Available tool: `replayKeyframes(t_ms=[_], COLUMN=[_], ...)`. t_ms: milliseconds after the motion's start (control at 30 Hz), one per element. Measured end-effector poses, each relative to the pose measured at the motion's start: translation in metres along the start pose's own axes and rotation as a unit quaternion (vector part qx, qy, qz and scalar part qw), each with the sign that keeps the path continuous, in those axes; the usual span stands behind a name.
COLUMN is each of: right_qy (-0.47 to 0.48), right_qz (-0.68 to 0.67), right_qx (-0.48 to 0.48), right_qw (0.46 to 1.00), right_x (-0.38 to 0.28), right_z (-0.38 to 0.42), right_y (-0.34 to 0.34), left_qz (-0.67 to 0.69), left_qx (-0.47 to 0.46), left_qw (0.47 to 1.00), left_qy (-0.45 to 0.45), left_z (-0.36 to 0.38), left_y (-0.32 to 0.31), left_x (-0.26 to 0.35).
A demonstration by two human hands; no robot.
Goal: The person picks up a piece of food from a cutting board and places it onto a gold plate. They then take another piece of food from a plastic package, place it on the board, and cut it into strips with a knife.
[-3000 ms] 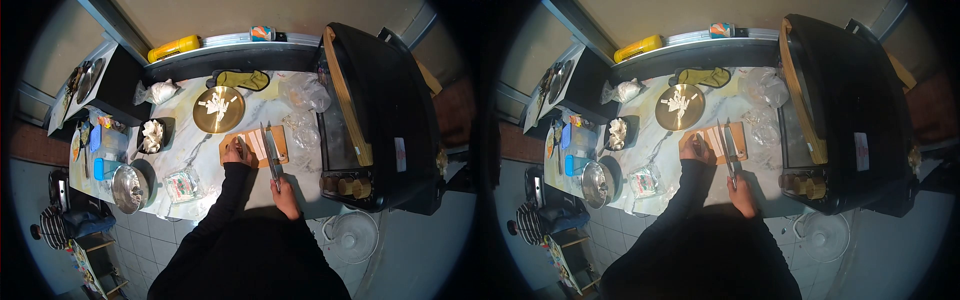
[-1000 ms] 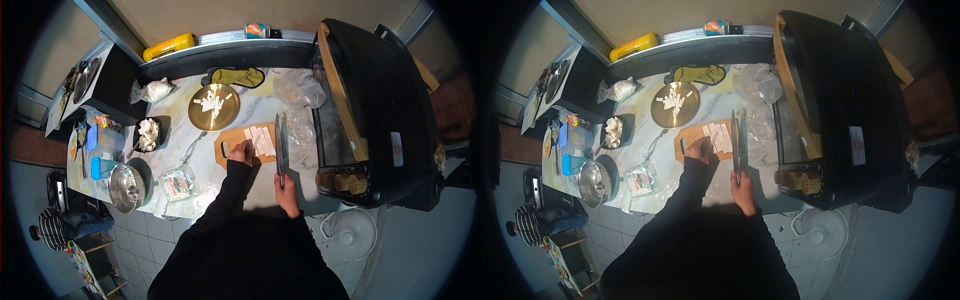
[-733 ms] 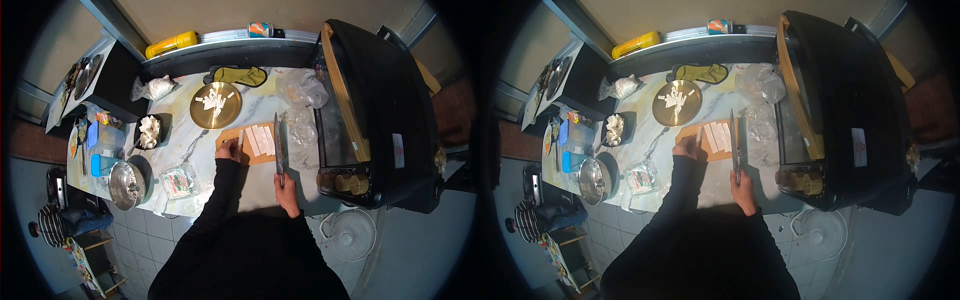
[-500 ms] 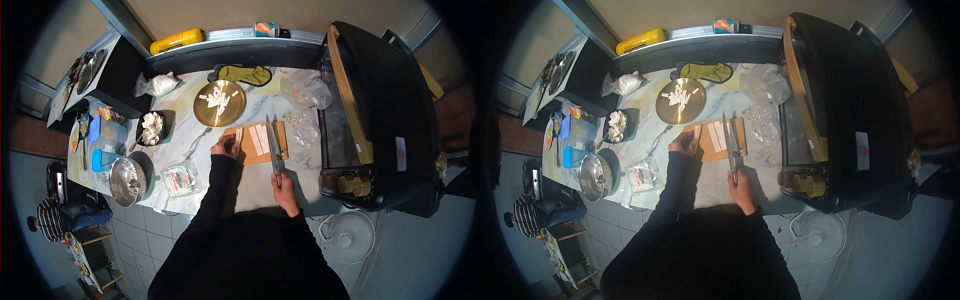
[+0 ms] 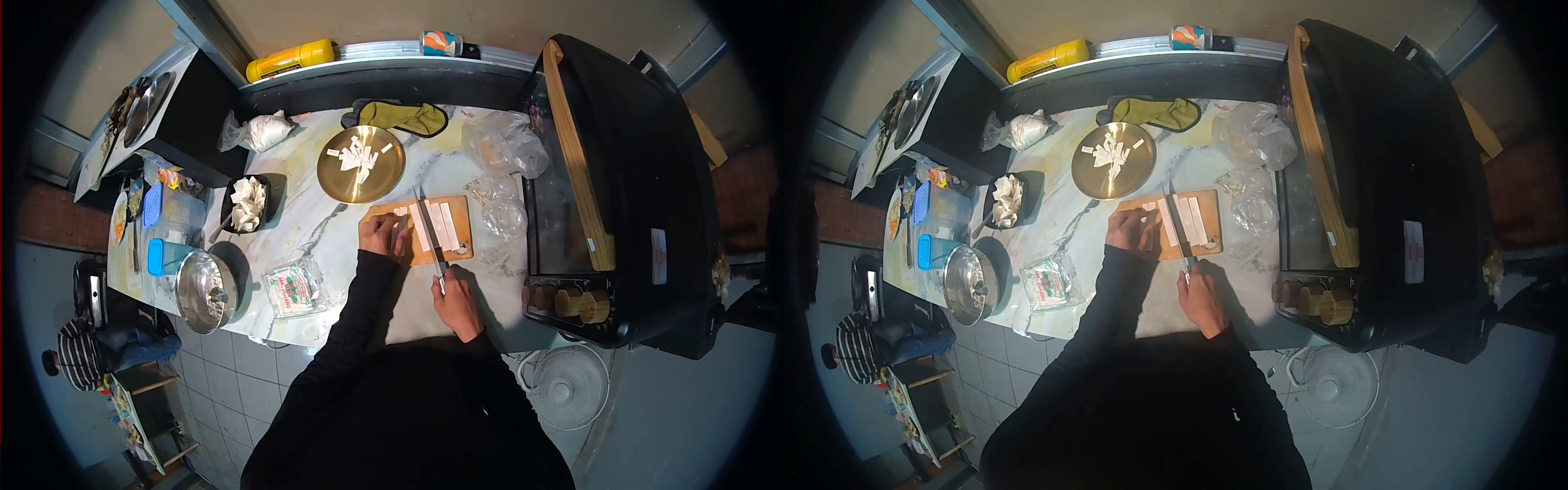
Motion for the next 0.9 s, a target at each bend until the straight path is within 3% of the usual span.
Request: replayKeyframes(t_ms=[300,900], right_qy=[-0.013,-0.021], right_qz=[0.003,0.015], right_qx=[-0.017,0.014], right_qw=[1.000,1.000], right_x=[-0.013,-0.022], right_z=[-0.011,-0.012], right_y=[-0.002,-0.004], left_qz=[-0.116,-0.055], left_qx=[-0.063,-0.091], left_qw=[0.980,0.984], left_qy=[-0.148,-0.144], left_z=[-0.005,-0.004], left_y=[-0.002,-0.007], left_x=[0.016,0.009])
Point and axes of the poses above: each hand's wrist, its own z-axis away from the middle knuckle, its own y-axis out of the back of the hand, x = y × z, the point moved 2 cm from there along -z, towards the middle knuckle, and after that the axes turned 10 degrees about -z, right-handed, at the moved point
